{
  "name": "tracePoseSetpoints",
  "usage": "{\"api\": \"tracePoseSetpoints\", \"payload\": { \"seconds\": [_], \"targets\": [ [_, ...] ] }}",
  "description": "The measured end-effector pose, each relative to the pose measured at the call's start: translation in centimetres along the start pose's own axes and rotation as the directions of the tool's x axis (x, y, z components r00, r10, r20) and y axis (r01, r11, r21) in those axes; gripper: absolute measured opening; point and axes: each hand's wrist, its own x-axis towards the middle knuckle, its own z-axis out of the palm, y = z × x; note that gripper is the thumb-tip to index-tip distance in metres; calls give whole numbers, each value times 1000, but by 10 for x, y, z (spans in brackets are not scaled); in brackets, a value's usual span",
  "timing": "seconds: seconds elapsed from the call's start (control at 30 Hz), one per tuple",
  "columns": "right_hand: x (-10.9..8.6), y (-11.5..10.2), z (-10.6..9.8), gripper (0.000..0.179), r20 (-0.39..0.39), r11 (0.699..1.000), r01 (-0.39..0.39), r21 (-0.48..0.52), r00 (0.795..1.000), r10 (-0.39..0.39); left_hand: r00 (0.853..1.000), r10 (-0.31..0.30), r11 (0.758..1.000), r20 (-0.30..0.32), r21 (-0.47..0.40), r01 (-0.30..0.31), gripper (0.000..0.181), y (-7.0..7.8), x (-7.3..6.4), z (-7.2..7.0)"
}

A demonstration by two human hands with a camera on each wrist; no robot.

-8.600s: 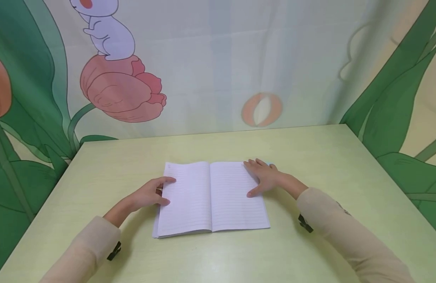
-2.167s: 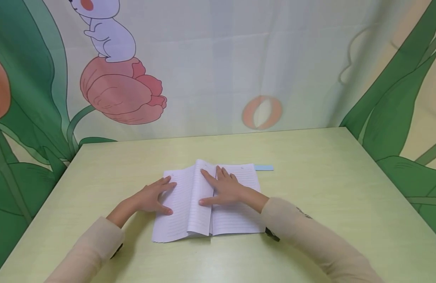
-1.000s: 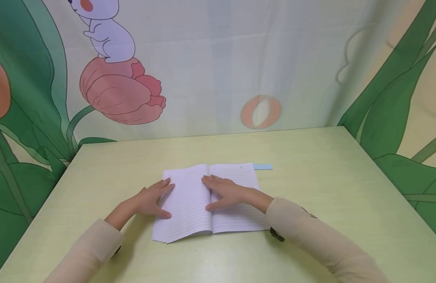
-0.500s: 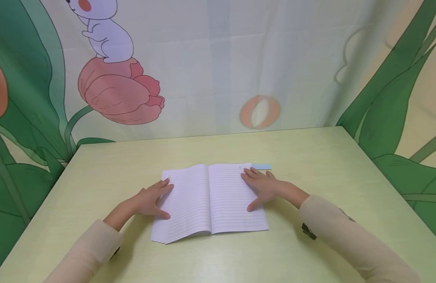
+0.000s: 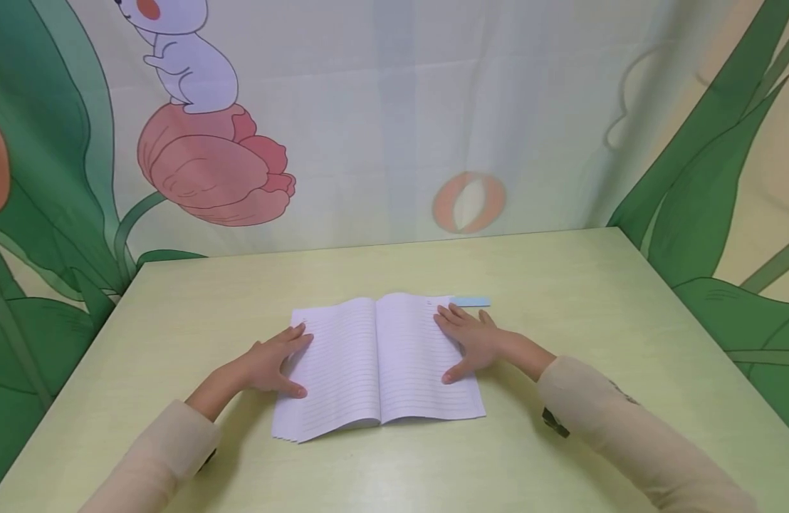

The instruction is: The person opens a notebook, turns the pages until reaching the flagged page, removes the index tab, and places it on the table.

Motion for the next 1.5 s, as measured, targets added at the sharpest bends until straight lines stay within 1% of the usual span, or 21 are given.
{"api": "tracePoseSetpoints", "payload": {
  "seconds": [0.1, 0.43, 0.8, 0.93, 1.03, 1.2, 1.37, 1.5],
  "targets": [
    [2, -4, 1, 111, -3, 1000, 10, 23, 1000, -9, 1000, -1, 1000, 0, -4, 1, 93, -1, 0, 1],
    [12, -14, 4, 110, -4, 1000, 24, 20, 1000, -24, 1000, 6, 1000, -6, -15, -6, 93, -5, 0, 2],
    [24, -30, 6, 108, -4, 998, 45, 32, 999, -45, 1000, 8, 1000, -13, -27, -8, 93, -6, 1, 3],
    [30, -31, 8, 108, -27, 996, 64, 55, 998, -62, 1000, 1, 1000, -13, -23, -1, 93, -5, 0, 3],
    [34, -33, 8, 107, -57, 993, 99, 62, 994, -95, 1000, -4, 1000, -11, -22, 4, 92, -4, 0, 2],
    [38, -43, 2, 104, -98, 986, 149, 69, 985, -142, 1000, -4, 1000, -10, -14, 3, 92, -4, 0, 1],
    [44, -58, -2, 104, -107, 987, 154, 39, 983, -149, 1000, -13, 1000, -3, -22, 13, 92, -4, 0, 0],
    [51, -69, -3, 103, -134, 987, 159, 13, 979, -156, 1000, -10, 999, 4, -36, 10, 93, -4, 1, -1]
  ]
}}
